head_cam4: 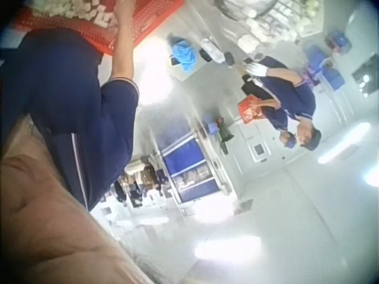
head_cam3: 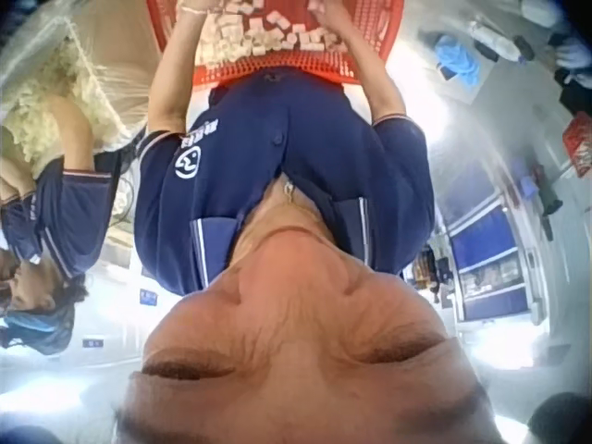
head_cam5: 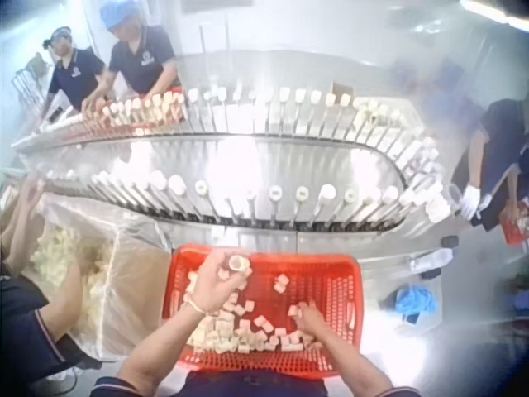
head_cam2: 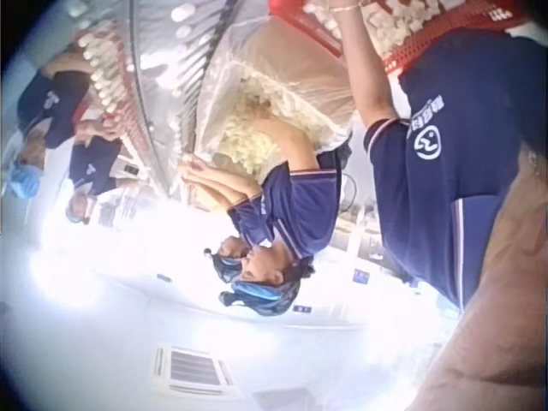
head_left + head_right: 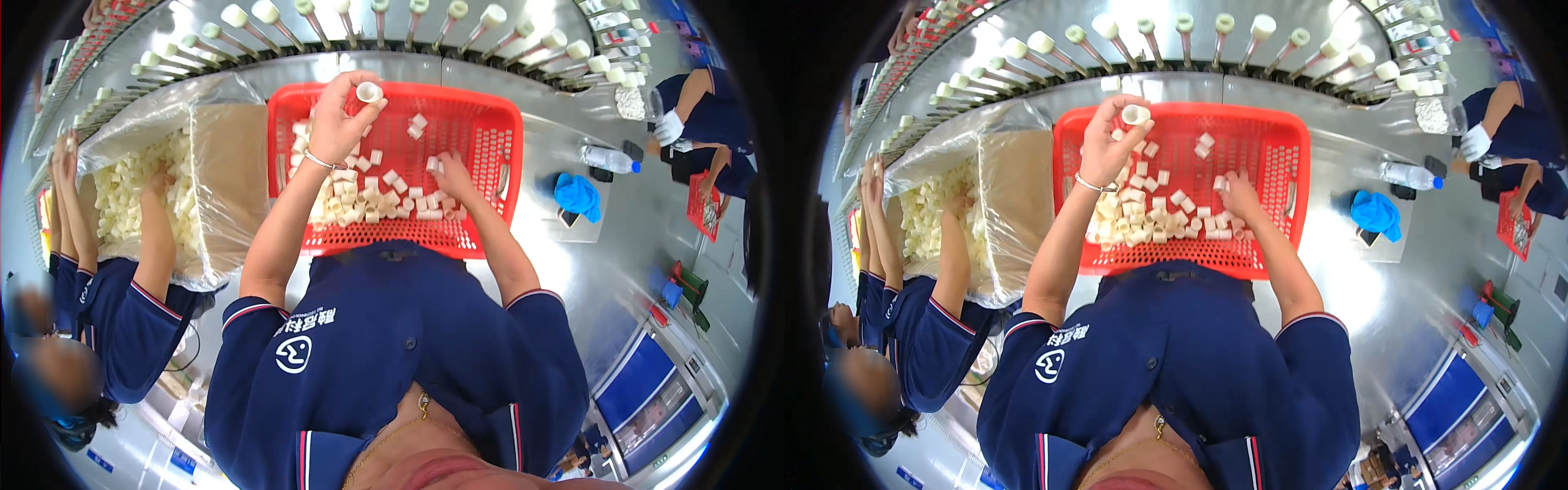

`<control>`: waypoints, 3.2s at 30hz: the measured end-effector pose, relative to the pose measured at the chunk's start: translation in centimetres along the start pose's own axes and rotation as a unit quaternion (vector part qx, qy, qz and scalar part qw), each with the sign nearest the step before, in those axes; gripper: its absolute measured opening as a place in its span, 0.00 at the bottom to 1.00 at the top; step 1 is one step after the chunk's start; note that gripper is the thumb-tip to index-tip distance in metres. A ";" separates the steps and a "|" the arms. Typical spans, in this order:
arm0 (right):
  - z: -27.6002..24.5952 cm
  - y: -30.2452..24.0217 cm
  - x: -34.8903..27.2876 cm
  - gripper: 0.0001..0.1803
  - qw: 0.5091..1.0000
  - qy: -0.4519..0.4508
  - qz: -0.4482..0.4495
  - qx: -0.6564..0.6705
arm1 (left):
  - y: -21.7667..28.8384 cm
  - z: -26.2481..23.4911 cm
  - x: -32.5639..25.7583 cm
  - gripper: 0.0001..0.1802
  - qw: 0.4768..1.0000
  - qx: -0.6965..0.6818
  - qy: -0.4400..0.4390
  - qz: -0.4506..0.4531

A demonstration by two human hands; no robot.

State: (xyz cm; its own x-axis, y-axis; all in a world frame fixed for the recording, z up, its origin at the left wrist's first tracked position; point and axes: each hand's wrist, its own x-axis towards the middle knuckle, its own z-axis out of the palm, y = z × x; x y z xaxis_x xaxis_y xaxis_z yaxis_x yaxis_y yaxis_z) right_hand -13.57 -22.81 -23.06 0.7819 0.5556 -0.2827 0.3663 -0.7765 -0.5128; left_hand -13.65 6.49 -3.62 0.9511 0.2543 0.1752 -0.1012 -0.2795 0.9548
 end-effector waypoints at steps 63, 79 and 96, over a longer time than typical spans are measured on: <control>0.5 -2.3 -0.7 0.28 0.982 0.001 0.186 -0.033 | -17.2 8.2 -4.3 0.14 0.944 0.264 -0.178 -0.089; -14.0 -10.0 3.3 0.14 0.810 0.086 0.032 0.579 | 5.6 -3.0 9.2 0.16 0.881 0.386 0.045 0.271; -31.6 -2.5 8.0 0.20 0.902 0.404 0.061 0.143 | 7.2 10.7 14.7 0.18 0.798 0.468 -0.111 0.363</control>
State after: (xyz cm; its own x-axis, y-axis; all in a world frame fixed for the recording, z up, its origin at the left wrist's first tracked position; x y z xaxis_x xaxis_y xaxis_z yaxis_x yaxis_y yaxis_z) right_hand 7.73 -25.81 1.59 0.9622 -0.0164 0.2718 0.1975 -0.6454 -0.7379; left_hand 2.71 -1.65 3.25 0.7800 -0.4295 0.4552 -0.4849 -0.8746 0.0057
